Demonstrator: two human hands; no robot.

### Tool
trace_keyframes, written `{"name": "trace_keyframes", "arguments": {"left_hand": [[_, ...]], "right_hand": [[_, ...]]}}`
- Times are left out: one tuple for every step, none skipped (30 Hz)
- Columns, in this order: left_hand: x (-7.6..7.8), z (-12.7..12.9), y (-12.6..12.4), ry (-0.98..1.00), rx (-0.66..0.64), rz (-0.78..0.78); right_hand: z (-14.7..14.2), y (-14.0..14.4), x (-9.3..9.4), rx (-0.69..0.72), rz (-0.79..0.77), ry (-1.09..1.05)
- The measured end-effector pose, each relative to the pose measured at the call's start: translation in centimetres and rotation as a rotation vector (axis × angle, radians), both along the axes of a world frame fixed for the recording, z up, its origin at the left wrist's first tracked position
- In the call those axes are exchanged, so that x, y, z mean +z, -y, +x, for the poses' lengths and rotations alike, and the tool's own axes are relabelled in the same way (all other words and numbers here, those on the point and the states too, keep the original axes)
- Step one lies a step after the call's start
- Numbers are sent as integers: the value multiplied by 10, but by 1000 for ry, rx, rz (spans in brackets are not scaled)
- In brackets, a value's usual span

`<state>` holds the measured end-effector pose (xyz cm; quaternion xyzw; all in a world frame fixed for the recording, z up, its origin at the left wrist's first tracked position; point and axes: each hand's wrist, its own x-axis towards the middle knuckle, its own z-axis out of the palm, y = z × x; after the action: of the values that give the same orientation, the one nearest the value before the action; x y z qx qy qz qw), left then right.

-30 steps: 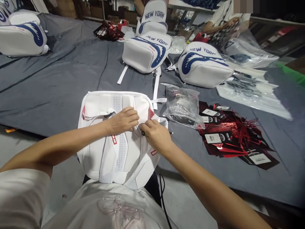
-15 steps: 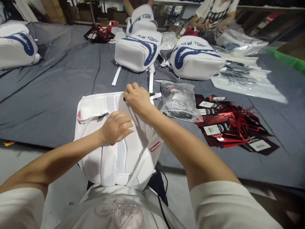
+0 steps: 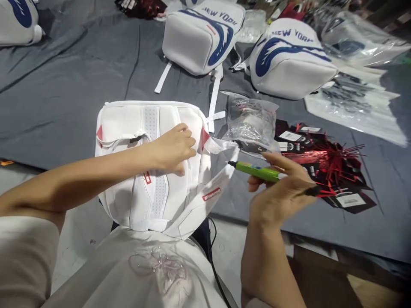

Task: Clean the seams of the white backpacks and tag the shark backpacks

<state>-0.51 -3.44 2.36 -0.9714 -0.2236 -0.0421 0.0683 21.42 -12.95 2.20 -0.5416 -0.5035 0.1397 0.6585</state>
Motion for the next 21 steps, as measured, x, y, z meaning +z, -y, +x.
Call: {"name": "trace_keyframes", "arguments": {"left_hand": [[-3, 1, 4, -5, -5, -8], [-7, 0, 9, 12, -3, -6], [-11, -1, 13, 46, 5, 8], [-16, -3, 18, 90, 13, 30], [-21, -5, 22, 136, 16, 55], [-25, -7, 26, 177, 11, 78], [-29, -9, 29, 214, 0, 100], [-32, -10, 31, 244, -14, 122], [-34, -11, 33, 268, -31, 138], [-36, -12, 34, 285, -42, 151], [-38, -12, 35, 298, -49, 161], [-39, -13, 35, 307, -55, 171], [-39, -13, 36, 314, -60, 180], [-39, -13, 36, 320, -64, 189], [-39, -13, 37, 327, -66, 199], [-39, -14, 37, 332, -66, 207], [-39, -14, 38, 337, -67, 212], [-38, -14, 39, 341, -67, 215], [-38, -14, 39, 345, -67, 215], [-38, -14, 40, 349, -66, 215], [-38, -14, 41, 354, -64, 217]], "right_hand": [[-3, 5, -1, 7, 23, -39], [-6, 9, -3, 37, 25, -76], [-9, 13, -6, 87, 0, -106], [-12, 17, -10, 146, -47, -127], [-15, 20, -15, 199, -109, -134], [-18, 23, -21, 238, -184, -124], [-21, 25, -27, 249, -250, -105], [-25, 27, -33, 237, -298, -81], [-28, 29, -39, 205, -322, -53], [-31, 30, -44, 171, -326, -23], [-34, 31, -48, 147, -322, 5], [-36, 31, -51, 140, -318, 25], [-38, 31, -53, 148, -321, 34], [-40, 31, -54, 164, -337, 32], [-42, 31, -54, 177, -360, 20], [-43, 31, -54, 186, -384, 2], [-44, 30, -53, 192, -402, -16], [-45, 29, -53, 194, -412, -26], [-46, 28, -53, 193, -418, -22], [-46, 27, -53, 193, -423, -1], [-47, 26, -53, 193, -430, 31]]}}
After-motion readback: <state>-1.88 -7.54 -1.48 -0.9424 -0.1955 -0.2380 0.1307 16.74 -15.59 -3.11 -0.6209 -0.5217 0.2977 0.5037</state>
